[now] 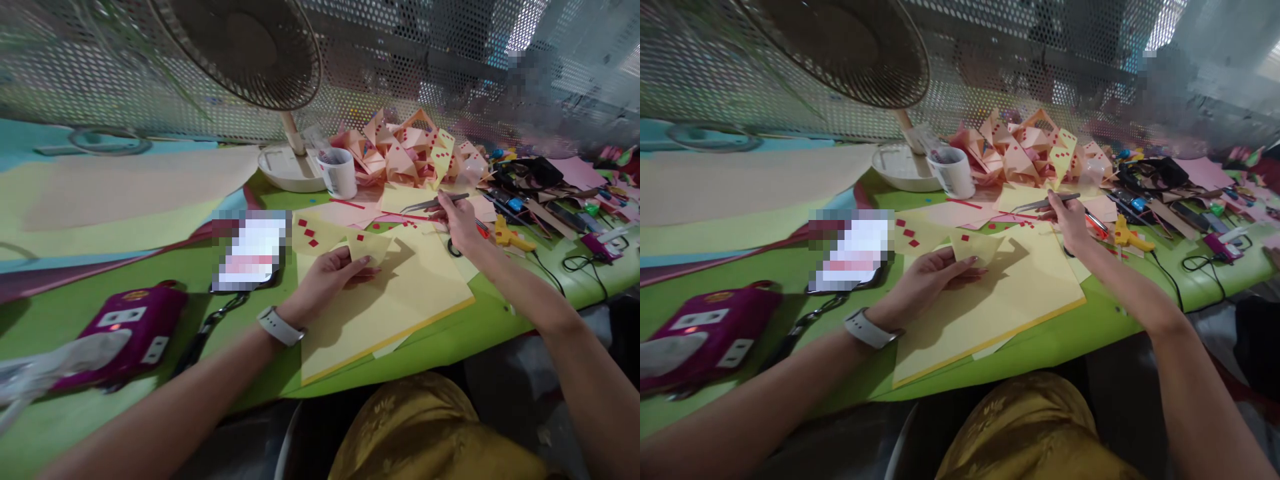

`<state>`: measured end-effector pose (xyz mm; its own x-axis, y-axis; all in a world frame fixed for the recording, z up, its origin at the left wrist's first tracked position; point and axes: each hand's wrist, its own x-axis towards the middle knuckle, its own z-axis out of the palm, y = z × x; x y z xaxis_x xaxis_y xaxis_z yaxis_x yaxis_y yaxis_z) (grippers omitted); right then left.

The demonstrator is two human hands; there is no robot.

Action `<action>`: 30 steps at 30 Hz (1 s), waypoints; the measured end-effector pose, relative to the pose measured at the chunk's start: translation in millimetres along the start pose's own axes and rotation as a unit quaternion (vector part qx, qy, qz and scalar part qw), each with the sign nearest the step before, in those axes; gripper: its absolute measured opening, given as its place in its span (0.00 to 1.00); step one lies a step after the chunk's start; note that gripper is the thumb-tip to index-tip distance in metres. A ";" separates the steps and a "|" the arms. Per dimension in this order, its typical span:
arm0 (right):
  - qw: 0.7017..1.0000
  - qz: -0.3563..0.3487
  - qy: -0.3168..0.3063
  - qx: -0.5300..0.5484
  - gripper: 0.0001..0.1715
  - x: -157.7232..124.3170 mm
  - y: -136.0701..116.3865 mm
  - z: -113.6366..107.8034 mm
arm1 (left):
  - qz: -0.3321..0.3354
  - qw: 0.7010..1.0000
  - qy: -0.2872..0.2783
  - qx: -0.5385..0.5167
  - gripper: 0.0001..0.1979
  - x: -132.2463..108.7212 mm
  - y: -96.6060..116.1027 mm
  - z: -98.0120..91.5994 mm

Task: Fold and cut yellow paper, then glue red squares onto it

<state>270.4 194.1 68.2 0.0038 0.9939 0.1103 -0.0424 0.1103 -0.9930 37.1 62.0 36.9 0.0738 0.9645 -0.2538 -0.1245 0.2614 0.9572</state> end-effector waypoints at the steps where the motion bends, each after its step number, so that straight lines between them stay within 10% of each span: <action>1: 1.000 0.000 -0.010 0.004 0.26 -4.5 -3.1 2.1 | 0.005 1.000 0.001 -0.007 0.23 -0.4 0.3 0.6; 14: 0.987 0.021 -0.152 0.051 0.28 -59.5 -12.9 37.6 | 0.020 0.997 -0.030 -0.071 0.22 -1.3 2.6 2.4; 30: 0.991 0.007 -0.126 0.037 0.28 -60.1 -5.7 29.2 | 0.033 0.995 -0.026 -0.092 0.21 -2.3 3.8 3.5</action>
<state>241.3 133.7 68.5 -0.2467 0.9626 0.1121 -0.1141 0.0860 -0.9897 40.0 60.6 41.6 0.1092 0.9778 -0.1788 -0.3088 0.2044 0.9289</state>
